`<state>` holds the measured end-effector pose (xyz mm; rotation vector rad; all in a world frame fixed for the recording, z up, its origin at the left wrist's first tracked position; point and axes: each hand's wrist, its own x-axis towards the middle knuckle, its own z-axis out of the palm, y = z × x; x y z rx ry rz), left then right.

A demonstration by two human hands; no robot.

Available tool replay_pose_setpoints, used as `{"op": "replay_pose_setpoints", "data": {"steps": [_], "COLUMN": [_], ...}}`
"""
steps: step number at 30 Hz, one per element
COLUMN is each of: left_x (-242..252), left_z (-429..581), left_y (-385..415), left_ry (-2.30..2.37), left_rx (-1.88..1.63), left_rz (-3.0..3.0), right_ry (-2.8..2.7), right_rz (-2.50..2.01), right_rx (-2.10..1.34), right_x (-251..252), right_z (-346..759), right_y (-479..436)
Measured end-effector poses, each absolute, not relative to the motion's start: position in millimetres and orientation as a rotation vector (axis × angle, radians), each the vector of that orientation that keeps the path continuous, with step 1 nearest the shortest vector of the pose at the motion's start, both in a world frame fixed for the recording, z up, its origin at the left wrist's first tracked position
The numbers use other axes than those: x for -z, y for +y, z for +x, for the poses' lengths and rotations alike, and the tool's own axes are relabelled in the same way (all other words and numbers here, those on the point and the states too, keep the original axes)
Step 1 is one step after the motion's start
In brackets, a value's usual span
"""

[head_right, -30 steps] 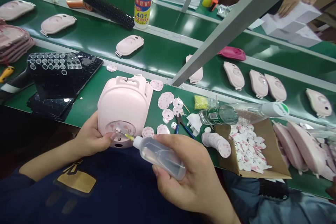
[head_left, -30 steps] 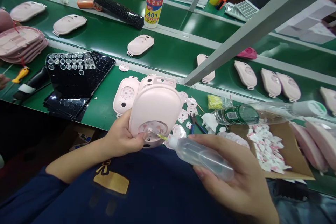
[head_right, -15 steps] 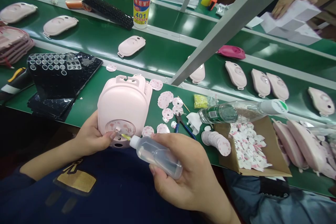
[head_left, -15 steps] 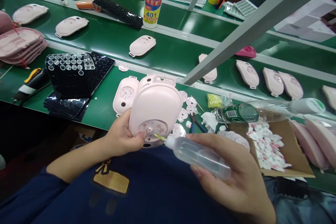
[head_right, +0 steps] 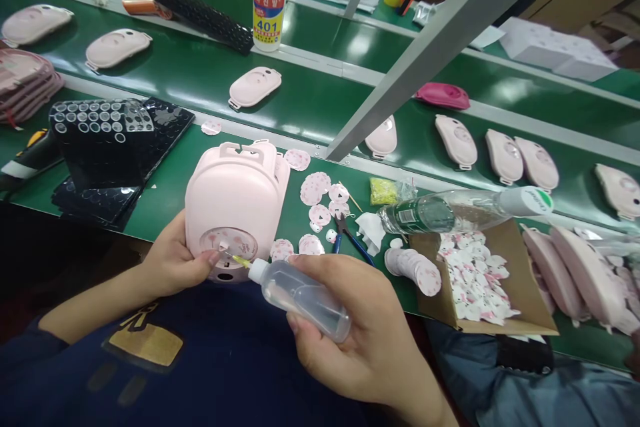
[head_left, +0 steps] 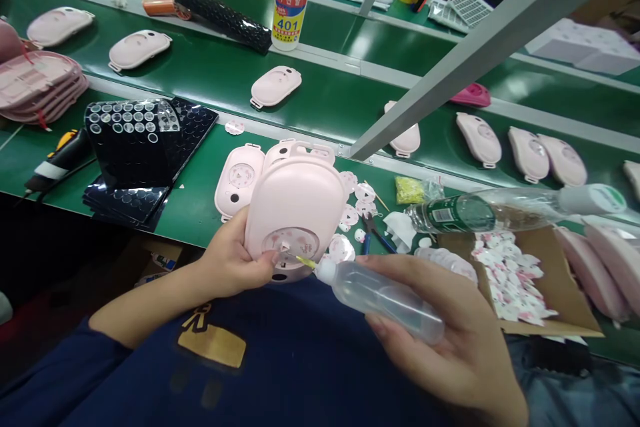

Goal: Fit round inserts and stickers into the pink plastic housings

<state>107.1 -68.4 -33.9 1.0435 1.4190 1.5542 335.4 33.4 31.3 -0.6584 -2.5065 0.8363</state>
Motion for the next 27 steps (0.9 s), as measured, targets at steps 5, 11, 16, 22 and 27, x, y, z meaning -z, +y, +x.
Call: {"op": "replay_pose_setpoints", "data": {"steps": [5, 11, 16, 22, 27], "left_x": [31, 46, 52, 46, 47], "left_z": [107, 77, 47, 43, 47], "left_y": [-66, -76, -88, -96, -101], "left_ry": [1.393, 1.536, 1.556, 1.517, 1.541], "left_rx": [-1.547, -1.726, -2.028, -2.098, -2.044], "left_rz": [1.009, 0.693, 0.382, 0.314, 0.331], "right_ry": [-2.481, -2.186, -1.758, -1.829, -2.374], "right_rz": [-0.676, -0.734, -0.814, -0.721, -0.869], "right_rx": [-0.867, -1.213, -1.648, -1.769, -1.291], "right_x": [-34, -10, 24, 23, 27], "right_z": [338, 340, 305, 211, 127], "right_y": [33, 58, 95, 136, 176]}}
